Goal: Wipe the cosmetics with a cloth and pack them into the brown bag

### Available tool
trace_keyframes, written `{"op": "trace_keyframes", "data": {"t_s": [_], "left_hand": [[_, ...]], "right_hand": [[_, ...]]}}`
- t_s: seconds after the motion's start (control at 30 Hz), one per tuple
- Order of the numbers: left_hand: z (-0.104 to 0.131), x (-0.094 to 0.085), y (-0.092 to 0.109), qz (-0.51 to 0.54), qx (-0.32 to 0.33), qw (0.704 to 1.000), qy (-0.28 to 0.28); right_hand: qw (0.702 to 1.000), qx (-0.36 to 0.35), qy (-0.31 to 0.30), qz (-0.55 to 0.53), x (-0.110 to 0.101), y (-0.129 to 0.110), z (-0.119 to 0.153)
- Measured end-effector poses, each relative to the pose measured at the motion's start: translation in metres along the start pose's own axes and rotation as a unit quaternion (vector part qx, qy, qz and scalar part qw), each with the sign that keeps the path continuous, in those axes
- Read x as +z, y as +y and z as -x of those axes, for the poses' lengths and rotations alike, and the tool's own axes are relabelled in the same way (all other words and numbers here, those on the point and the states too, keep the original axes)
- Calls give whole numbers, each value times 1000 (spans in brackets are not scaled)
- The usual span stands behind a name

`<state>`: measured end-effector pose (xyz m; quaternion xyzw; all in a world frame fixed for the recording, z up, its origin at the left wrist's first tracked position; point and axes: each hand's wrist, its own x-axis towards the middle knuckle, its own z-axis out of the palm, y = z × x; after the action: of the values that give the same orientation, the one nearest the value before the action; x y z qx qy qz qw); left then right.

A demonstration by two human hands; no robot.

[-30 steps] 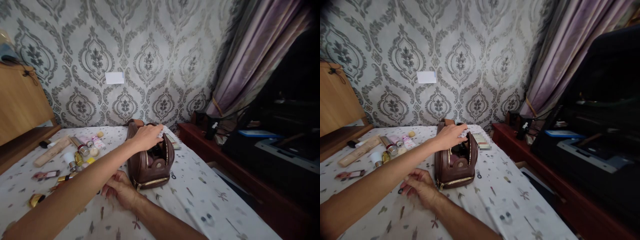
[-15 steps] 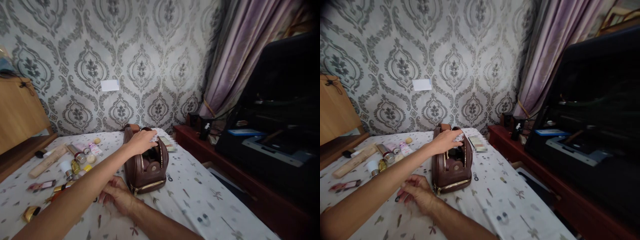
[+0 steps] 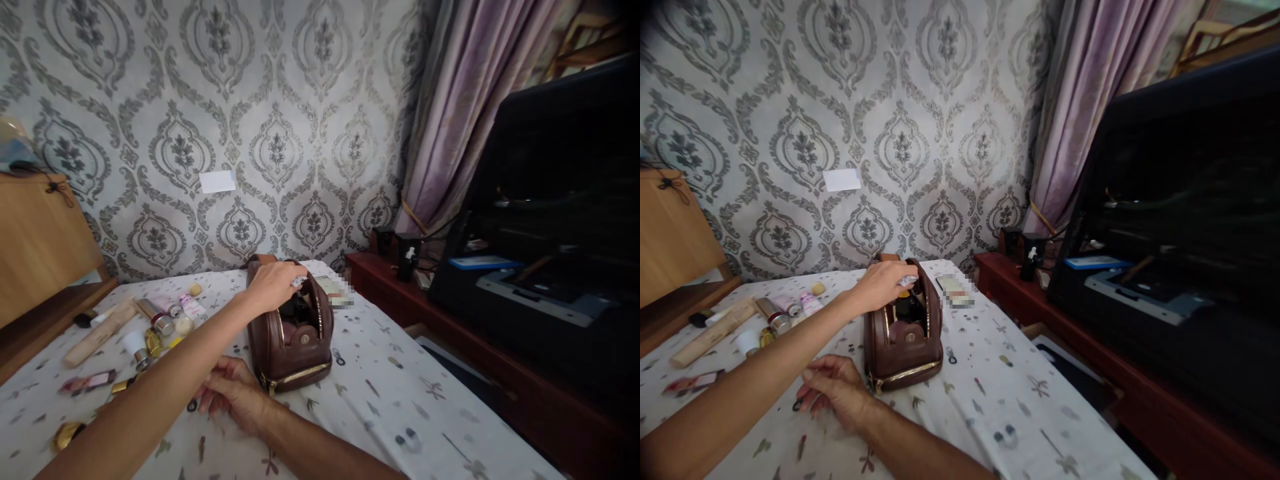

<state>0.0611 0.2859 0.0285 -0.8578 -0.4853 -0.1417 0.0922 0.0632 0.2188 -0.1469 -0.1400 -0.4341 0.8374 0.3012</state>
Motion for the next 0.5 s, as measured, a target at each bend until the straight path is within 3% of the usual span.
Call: {"op": "trace_keyframes", "data": {"t_s": [0.23,0.5], "left_hand": [[-1,-4,4,-9,-16,1000,-10],[-10,2,3,-31,-43,998,-12]], "right_hand": [[1000,1,5,3,0,0,0],[1000,-10,2,13,3,-2,2]]}}
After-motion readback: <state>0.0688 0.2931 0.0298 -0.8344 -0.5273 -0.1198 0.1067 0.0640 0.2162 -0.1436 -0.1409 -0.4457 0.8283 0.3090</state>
